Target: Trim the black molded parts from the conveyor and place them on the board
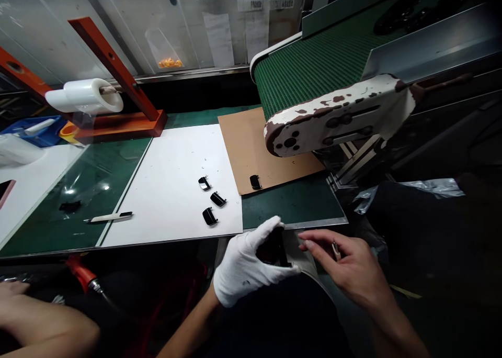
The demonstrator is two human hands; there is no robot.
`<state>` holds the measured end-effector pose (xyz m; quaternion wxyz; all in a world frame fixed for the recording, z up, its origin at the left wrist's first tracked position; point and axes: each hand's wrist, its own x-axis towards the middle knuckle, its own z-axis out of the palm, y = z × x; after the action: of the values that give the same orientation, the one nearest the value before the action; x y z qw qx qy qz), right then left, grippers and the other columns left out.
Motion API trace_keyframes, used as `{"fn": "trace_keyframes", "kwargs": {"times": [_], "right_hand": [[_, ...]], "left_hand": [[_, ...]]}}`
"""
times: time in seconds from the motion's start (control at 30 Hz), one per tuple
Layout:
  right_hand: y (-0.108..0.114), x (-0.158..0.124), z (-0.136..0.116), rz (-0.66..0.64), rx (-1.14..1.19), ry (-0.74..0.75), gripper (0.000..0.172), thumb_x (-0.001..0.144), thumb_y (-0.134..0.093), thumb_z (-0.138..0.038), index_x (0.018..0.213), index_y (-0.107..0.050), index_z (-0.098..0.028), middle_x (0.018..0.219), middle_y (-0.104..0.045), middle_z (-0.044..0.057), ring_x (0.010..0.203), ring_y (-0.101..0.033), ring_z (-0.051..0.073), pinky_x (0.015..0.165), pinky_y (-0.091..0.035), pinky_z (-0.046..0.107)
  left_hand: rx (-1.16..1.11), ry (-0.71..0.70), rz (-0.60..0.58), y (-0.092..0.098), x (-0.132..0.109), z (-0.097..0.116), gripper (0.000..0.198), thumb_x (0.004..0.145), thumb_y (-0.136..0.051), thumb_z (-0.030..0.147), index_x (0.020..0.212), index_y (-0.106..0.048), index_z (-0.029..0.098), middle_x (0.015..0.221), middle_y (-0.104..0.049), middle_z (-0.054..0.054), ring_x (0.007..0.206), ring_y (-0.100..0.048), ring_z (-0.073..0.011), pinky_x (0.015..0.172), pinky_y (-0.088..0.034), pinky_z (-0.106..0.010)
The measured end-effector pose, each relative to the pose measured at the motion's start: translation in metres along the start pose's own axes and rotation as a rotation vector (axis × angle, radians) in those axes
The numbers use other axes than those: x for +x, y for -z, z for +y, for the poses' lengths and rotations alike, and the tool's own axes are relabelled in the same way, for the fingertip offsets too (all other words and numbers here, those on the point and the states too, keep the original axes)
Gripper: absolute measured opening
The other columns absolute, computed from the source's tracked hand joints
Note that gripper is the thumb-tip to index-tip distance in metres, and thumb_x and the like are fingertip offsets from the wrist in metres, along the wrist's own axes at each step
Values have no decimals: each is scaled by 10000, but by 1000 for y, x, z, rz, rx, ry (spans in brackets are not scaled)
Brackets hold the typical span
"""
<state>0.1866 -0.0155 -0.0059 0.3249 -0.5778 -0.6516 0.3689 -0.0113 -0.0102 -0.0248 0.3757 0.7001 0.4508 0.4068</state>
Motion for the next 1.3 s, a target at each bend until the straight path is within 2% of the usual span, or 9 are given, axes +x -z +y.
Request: {"fn": "trace_keyframes", "kwargs": {"times": [0.13,0.37,0.6,0.87,0.93,1.03,1.13,1.2,1.3], "right_hand": [[-2,-5,-8,-153,58,12,209,822,-619,-410,844,-744,-243,804,-752,33,685,-666,205,558,-490,287],[-2,-3,-10,-251,113,-66,278,832,-588,-431,815,-744,-202,776,-748,59,737,-671,236,560,-480,294],[3,8,-11,-385,107,-141,257,803,-604,-393,772,-731,-171,689,-703,51,607,-604,182,479,-401,262],[8,13,-17,-479,76,-108,149,777,-590,-271,707,-691,-186,608,-633,-4,506,-495,125,450,-348,241],[6,14,-17,-419,-22,-63,161,775,-579,-266,669,-676,-192,569,-608,-15,470,-462,119,431,-327,243],[-1,15,-8,-106,-207,-8,175,798,-537,-275,728,-676,-194,622,-638,7,518,-518,147,472,-375,258],[-3,8,8,107,-134,-10,214,815,-487,-220,900,-684,-208,786,-692,32,660,-612,177,544,-450,255],[-3,0,16,120,-46,-20,193,832,-502,-242,880,-688,-219,743,-679,19,631,-604,164,521,-448,240],[-2,-14,20,54,31,-13,162,815,-612,-363,785,-691,-224,627,-624,-6,510,-513,134,460,-407,234]], "left_hand": [[125,11,-14,-2,-1,-3,748,646,-794,403,1301,-490,210,1049,-715,-80,857,-710,-217,788,-589,-307],[211,-48,-34,-1,-1,-3,749,638,-801,374,1302,-483,240,1104,-702,-75,878,-707,-217,788,-585,-305],[174,-111,-94,-1,3,-1,723,647,-795,389,1285,-487,242,1101,-693,-59,891,-703,-207,803,-577,-288],[167,-152,-136,1,4,0,768,647,-810,357,1309,-439,245,1095,-684,-49,907,-697,-185,845,-556,-263],[195,-185,-157,1,4,1,784,644,-809,373,1316,-428,239,1115,-676,-68,946,-688,-208,868,-554,-289],[209,-229,-179,-1,5,2,845,636,-809,400,1349,-382,245,1164,-657,-86,1002,-670,-232,897,-549,-323],[171,-228,-132,-4,5,1,842,683,-776,405,1379,-326,259,1169,-655,-77,974,-682,-210,882,-560,-319],[158,-198,-108,-5,5,-1,838,694,-769,400,1386,-317,265,1154,-662,-67,954,-689,-201,874,-564,-318],[171,-138,-130,-5,5,-5,853,691,-772,384,1396,-308,260,1163,-661,-73,977,-683,-209,890,-556,-327]]}}
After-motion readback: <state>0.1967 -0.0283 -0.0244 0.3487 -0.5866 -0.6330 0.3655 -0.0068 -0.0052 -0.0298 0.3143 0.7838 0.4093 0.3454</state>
